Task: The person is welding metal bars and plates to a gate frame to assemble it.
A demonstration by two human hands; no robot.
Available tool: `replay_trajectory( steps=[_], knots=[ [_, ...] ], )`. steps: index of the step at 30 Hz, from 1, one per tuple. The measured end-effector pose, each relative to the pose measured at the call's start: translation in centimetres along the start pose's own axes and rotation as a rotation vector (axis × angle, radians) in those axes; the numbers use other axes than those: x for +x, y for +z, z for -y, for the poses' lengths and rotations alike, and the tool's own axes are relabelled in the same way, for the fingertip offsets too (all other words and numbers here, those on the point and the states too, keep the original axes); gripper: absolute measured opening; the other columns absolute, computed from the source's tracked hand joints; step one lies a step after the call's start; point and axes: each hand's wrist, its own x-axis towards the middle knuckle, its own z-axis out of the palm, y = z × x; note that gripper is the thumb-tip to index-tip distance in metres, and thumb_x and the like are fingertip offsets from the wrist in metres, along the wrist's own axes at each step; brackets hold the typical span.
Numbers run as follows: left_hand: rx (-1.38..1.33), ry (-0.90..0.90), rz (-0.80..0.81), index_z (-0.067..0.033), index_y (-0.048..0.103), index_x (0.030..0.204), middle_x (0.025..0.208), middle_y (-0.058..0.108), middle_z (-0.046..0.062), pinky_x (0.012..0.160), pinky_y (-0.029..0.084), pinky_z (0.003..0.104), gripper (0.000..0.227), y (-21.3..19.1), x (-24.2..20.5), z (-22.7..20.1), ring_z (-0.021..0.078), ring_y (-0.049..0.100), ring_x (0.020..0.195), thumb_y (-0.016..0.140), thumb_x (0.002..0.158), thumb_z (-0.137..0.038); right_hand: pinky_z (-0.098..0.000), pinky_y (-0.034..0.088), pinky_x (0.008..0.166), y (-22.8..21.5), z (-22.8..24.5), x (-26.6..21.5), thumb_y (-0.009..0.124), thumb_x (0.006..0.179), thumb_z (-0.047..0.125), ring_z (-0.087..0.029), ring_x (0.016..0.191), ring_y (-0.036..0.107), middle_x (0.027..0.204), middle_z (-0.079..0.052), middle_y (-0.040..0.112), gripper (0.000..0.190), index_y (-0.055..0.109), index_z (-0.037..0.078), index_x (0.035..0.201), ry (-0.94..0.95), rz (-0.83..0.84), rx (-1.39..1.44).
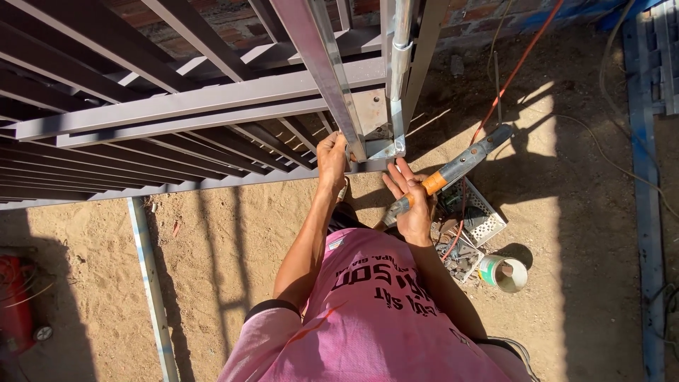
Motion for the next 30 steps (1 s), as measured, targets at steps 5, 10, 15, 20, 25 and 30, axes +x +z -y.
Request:
replay_trajectory(
  steps=[5, 10, 15, 20, 25, 30],
  knots=[
    [0.001, 0.014, 0.029, -0.0145, 0.068, 0.070, 0.051, 0.057, 0.005, 0.039, 0.046, 0.020, 0.025, 0.2, -0.6, -1.7, 0.0121, 0.063, 0.044, 0.065, 0.093, -0.022, -0.0682, 0.053, 0.108, -0.6, 1.0, -0.3, 0.062, 0.095, 0.008, -0.046, 0.131, 0.058, 0.144, -0.027, 0.058, 0.012, 0.051, 0.013, 0.098, -0.047, -0.047, -0.023],
    [-0.064, -0.016, 0.036, -0.0119, 0.066, 0.070, 0.052, 0.055, 0.008, 0.038, 0.047, 0.023, 0.023, -0.8, 1.6, 2.5, 0.0150, 0.061, 0.042, 0.066, 0.092, -0.020, -0.0622, 0.063, 0.092, -2.4, 2.6, -1.4, 0.064, 0.096, 0.013, -0.041, 0.114, 0.070, 0.139, -0.026, 0.062, 0.015, 0.050, 0.014, 0.101, -0.126, -0.036, -0.095],
    [-0.084, -0.073, 0.049, -0.0098, 0.064, 0.071, 0.052, 0.056, 0.009, 0.036, 0.046, 0.023, 0.020, -1.2, 1.6, 3.2, 0.0155, 0.062, 0.042, 0.062, 0.089, -0.015, -0.0577, 0.068, 0.066, -5.9, 3.7, -2.7, 0.062, 0.097, 0.011, -0.041, 0.089, 0.076, 0.127, -0.032, 0.064, 0.017, 0.047, 0.009, 0.104, -0.225, -0.004, -0.198],
    [-0.068, -0.100, 0.035, -0.0099, 0.067, 0.079, 0.056, 0.060, 0.011, 0.035, 0.047, 0.024, 0.022, -1.2, 1.8, 3.4, 0.0147, 0.063, 0.043, 0.066, 0.093, -0.026, -0.0347, 0.052, 0.048, -9.1, 6.3, -5.7, 0.066, 0.097, 0.003, -0.022, 0.045, 0.061, 0.057, -0.014, 0.058, 0.013, 0.062, -0.005, 0.106, -0.299, -0.051, -0.774],
    [0.000, -0.211, 0.090, -0.0085, 0.063, 0.112, 0.056, 0.063, 0.003, 0.046, 0.047, 0.026, 0.047, -1.5, 0.2, 0.2, 0.0085, 0.050, 0.038, 0.048, 0.100, -0.052, -0.0311, 0.048, 0.051, -4.5, 13.7, -11.3, 0.072, 0.092, 0.008, -0.017, 0.048, 0.058, 0.057, -0.008, 0.059, 0.017, 0.070, 0.000, 0.107, -0.208, -0.143, -1.097],
    [-0.085, -0.221, 0.156, -0.0087, 0.068, 0.128, 0.060, 0.068, 0.002, 0.054, 0.053, 0.025, 0.059, -1.2, 0.0, 0.4, 0.0089, 0.057, 0.041, 0.052, 0.096, -0.055, -0.0323, 0.052, 0.055, -4.4, 18.3, -14.1, 0.074, 0.093, 0.011, -0.015, 0.052, 0.060, 0.065, -0.007, 0.066, 0.023, 0.072, 0.006, 0.115, -0.119, -0.167, -1.283]
  ],
)
